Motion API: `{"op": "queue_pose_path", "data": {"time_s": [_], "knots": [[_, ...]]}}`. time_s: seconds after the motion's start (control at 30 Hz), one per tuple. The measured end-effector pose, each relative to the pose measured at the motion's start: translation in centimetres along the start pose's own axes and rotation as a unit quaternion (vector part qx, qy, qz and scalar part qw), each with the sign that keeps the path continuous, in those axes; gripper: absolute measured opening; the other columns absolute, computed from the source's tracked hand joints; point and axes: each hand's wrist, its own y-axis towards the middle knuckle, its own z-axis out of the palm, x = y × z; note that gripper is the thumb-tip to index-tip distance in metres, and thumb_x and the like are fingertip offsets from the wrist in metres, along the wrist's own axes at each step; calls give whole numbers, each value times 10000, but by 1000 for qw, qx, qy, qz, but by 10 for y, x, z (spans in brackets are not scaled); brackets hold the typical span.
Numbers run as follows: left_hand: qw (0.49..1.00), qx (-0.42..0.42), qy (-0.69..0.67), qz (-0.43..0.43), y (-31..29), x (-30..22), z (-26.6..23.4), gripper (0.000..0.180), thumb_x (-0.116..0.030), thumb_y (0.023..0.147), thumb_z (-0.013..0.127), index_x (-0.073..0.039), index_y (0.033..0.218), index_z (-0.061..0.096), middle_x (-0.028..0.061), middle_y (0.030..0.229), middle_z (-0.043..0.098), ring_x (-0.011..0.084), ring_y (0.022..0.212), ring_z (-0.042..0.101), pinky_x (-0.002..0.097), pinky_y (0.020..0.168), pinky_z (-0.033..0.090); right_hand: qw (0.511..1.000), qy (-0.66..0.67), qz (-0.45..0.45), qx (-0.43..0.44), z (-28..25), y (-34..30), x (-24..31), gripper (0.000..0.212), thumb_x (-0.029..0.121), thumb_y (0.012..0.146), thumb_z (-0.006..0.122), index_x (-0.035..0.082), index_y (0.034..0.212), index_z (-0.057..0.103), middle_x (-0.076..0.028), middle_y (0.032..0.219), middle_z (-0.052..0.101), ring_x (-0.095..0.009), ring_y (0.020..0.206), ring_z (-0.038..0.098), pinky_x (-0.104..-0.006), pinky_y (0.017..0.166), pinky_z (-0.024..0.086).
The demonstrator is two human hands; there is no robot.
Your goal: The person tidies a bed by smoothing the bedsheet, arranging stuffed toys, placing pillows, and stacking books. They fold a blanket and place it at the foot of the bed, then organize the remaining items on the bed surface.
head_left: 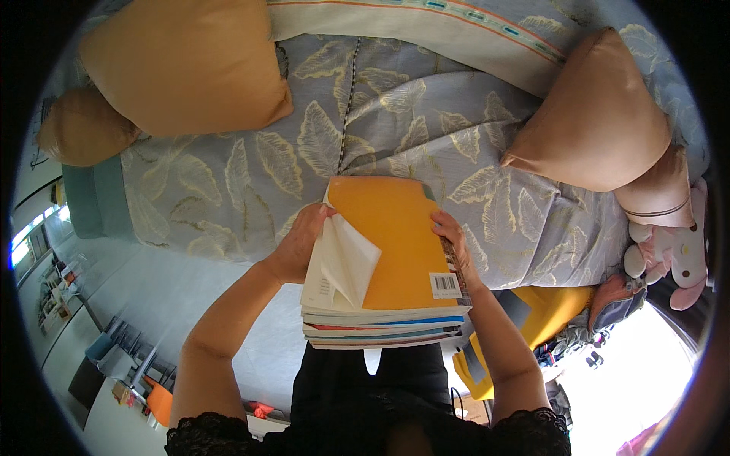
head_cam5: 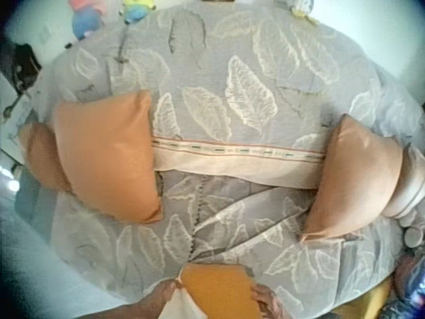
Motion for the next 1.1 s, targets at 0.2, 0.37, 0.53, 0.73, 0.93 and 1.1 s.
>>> {"op": "queue_pose_path", "data": {"time_s": [0.2,0.37,0.53,0.73,0.93,1.1], "knots": [[993,-9,80,81,10,-10,-18,1093,-350,686,761,-150,1451,6,172,1326,380,420,1239,336,617,1025,205,999,-3,-37,21,-4,-3,-13,496,28,705,710,87,1126,455,-182,1274,470,-373,1242,411,-439,1033,339],[995,77,64,16,15,-13,-31,895,-346,700,749,-138,1389,218,130,1280,444,339,1240,381,578,1059,174,999,43,-16,1,-6,0,-11,488,17,703,723,87,1115,472,-182,1256,489,-350,1244,418,-447,1038,333],[994,-75,22,81,-4,-3,-18,534,-265,777,688,-160,1226,418,91,1267,484,270,1245,408,511,1094,148,998,36,-38,-30,-4,4,-18,487,3,711,717,77,1124,472,-180,1241,503,-358,1232,432,-444,1025,354],[974,-184,-107,77,4,20,22,449,-254,805,669,-189,1186,440,98,1282,487,266,1251,415,483,1106,130,994,82,-57,-40,11,25,-44,470,102,784,694,83,1176,436,-166,1247,487,-318,1209,455,-413,1035,335],[958,-203,-187,80,-8,17,26,444,-229,820,660,-181,1201,436,94,1269,501,263,1261,407,480,1113,104,992,120,-18,-28,0,10,-29,439,155,802,679,45,1165,457,-176,1228,494,-288,1138,508,-390,985,379],[911,-218,-346,48,0,52,61,455,-261,851,631,-146,1244,433,88,1251,515,243,1240,420,451,1108,155,987,84,-30,-134,41,5,-94,466,193,793,695,23,1158,460,-174,1228,494,-280,1157,488,-364,980,378]]}}
